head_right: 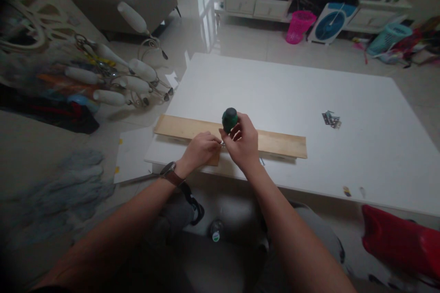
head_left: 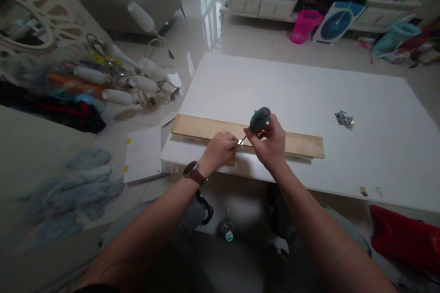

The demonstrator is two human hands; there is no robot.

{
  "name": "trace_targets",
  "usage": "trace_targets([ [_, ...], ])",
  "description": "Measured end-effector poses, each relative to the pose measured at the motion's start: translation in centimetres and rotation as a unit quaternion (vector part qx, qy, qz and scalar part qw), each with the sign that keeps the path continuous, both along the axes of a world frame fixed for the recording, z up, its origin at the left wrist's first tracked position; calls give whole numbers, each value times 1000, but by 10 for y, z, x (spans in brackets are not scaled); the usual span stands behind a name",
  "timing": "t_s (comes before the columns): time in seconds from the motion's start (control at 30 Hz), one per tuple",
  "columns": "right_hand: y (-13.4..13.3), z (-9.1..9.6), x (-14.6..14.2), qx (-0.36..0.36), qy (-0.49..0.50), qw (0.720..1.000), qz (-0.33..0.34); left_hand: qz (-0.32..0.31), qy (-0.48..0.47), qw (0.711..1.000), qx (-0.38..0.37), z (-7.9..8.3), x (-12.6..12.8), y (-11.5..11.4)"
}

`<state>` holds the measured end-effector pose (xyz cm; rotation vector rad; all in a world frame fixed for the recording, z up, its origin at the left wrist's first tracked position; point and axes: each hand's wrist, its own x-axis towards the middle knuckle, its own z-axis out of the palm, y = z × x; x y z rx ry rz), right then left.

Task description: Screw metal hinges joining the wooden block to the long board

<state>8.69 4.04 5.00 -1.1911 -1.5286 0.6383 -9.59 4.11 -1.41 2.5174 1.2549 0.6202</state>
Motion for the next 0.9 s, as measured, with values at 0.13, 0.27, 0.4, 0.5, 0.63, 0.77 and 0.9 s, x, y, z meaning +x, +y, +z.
trace_targets([
  [0.13, -1, 3, 1, -22, -16, 1000, -6, -2, 2, 1000, 3, 0, 0, 0],
  [0.27, -3, 5, 1, -30, -5, 999, 14, -7, -1, 1000, -3, 0, 0, 1],
  [0.4, -2, 3, 0, -24, 2, 1000, 18, -4, 2, 1000, -5, 0, 1, 1],
  [0.5, 0, 2, 0, -18, 2, 1000, 9, -1, 3, 1000, -8, 1, 1, 0],
  [0.63, 1, 1, 1, -24, -9, 1000, -4, -3, -3, 1000, -8, 1, 0, 0],
  [0.77, 0, 2, 1, -32, 2, 999, -2, -2, -4, 1000, -2, 0, 0, 0],
  [0.9, -1, 1, 0, -18, 15, 1000, 17, 0, -3, 1000, -3, -2, 1, 1],
])
